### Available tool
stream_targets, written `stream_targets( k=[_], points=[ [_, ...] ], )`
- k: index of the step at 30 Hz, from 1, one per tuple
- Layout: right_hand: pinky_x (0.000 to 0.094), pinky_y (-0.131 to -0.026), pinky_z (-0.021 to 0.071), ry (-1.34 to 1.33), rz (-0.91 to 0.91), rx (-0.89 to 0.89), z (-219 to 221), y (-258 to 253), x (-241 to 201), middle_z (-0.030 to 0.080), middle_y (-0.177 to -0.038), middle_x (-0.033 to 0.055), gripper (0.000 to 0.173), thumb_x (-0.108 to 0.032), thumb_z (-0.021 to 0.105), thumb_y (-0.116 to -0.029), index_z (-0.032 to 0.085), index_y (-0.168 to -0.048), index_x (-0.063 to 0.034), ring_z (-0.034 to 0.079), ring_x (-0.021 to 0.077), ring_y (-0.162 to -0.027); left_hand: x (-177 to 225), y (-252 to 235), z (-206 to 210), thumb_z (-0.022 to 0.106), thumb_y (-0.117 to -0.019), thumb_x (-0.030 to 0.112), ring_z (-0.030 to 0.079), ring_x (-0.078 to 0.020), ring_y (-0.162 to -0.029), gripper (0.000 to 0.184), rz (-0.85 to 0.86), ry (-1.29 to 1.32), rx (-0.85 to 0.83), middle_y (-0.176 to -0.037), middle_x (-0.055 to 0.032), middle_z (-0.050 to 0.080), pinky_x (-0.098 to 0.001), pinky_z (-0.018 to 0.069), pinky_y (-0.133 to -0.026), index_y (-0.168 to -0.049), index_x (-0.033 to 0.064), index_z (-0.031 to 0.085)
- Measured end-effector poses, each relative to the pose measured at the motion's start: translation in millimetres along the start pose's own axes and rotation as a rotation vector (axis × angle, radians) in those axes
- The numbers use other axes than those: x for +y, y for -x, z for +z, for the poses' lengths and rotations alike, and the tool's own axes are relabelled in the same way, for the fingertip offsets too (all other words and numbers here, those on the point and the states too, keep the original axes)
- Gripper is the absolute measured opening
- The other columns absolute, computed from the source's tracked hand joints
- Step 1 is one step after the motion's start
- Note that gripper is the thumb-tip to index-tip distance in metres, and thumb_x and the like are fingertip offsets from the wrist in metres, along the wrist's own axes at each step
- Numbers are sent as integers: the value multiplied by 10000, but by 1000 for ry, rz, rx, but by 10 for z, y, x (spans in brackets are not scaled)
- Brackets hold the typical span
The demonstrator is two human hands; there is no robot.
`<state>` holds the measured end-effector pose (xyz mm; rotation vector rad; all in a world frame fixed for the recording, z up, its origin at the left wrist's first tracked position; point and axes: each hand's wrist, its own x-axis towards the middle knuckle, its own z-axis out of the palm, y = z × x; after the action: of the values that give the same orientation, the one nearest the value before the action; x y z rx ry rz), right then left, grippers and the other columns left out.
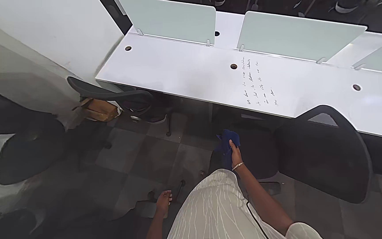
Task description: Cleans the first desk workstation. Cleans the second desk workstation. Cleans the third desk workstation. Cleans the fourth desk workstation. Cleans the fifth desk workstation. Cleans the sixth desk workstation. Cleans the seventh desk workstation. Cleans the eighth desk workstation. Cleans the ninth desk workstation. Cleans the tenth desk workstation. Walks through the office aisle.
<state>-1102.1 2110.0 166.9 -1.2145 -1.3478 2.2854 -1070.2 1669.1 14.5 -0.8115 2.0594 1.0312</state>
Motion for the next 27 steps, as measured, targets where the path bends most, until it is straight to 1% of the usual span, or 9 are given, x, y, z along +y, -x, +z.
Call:
stream_targets(
  k=[3,6,10,13,16,21,23,24,27],
  points=[
    [322,-950,558,-25,8,23,69,-171,-66,662,-1255,155,442,-280,499,-1085,479,-1419,8,667,153,-1101,58,28,71,511,-1088,214,675,-235,-822,303,-18,-38,-27,-1037,-175,699,-414,560,-731,-1280,3,615],
    [338,-940,567,-19,17,3,32,-358,-205,664,-1246,163,457,-302,494,-1086,473,-1424,5,675,170,-1085,148,57,228,510,-1088,205,660,-225,-810,297,-43,-102,-53,-1027,-171,694,-411,550,-730,-1268,-4,620],
    [356,-913,583,-18,15,10,-165,-612,-543,676,-1209,173,459,-311,494,-1084,480,-1415,7,688,190,-1056,539,60,554,503,-1091,205,651,-213,-787,294,-46,-211,-96,-1000,-154,696,-407,544,-730,-1256,-2,629],
    [347,-872,593,-25,21,15,-388,-747,-851,690,-1157,163,434,-293,496,-1084,490,-1393,12,698,180,-1003,833,-55,897,509,-1089,225,628,-185,-728,289,-34,-201,-99,-953,-124,685,-376,532,-673,-1242,15,636],
    [317,-893,585,-3,8,-6,-606,-962,-1142,689,-1163,149,430,-270,494,-1082,469,-1400,19,694,149,-1015,1451,-216,1317,487,-1096,242,672,-256,-864,336,23,-198,-153,-1069,-176,692,-452,558,-781,-1299,6,613],
    [332,-923,574,26,15,88,-765,-1436,-1341,675,-1213,160,457,-292,502,-1081,467,-1420,12,684,162,-1058,2491,-281,1784,512,-1081,181,673,-268,-881,303,205,-231,-224,-1072,-206,685,-451,559,-824,-1280,-26,608],
    [334,-922,576,14,-17,118,-713,-1616,-1435,673,-1215,160,454,-282,496,-1084,461,-1425,16,685,161,-1054,2864,-447,1846,502,-1080,159,674,-269,-887,293,275,-218,-254,-1068,-215,679,-448,562,-833,-1269,-42,601],
    [332,-911,583,0,-29,144,-697,-1633,-1439,679,-1201,156,443,-273,495,-1084,463,-1418,17,689,159,-1044,2946,-517,1823,506,-1077,146,672,-265,-881,290,284,-220,-266,-1063,-218,676,-441,563,-830,-1265,-55,598],
    [333,-909,580,-23,-60,240,-605,-1795,-1605,670,-1221,157,462,-287,496,-1082,457,-1436,6,684,161,-1059,3277,-768,1759,496,-1080,129,664,-257,-879,290,243,-262,-309,-1079,-222,671,-425,557,-824,-1280,-58,590]
  ],
)
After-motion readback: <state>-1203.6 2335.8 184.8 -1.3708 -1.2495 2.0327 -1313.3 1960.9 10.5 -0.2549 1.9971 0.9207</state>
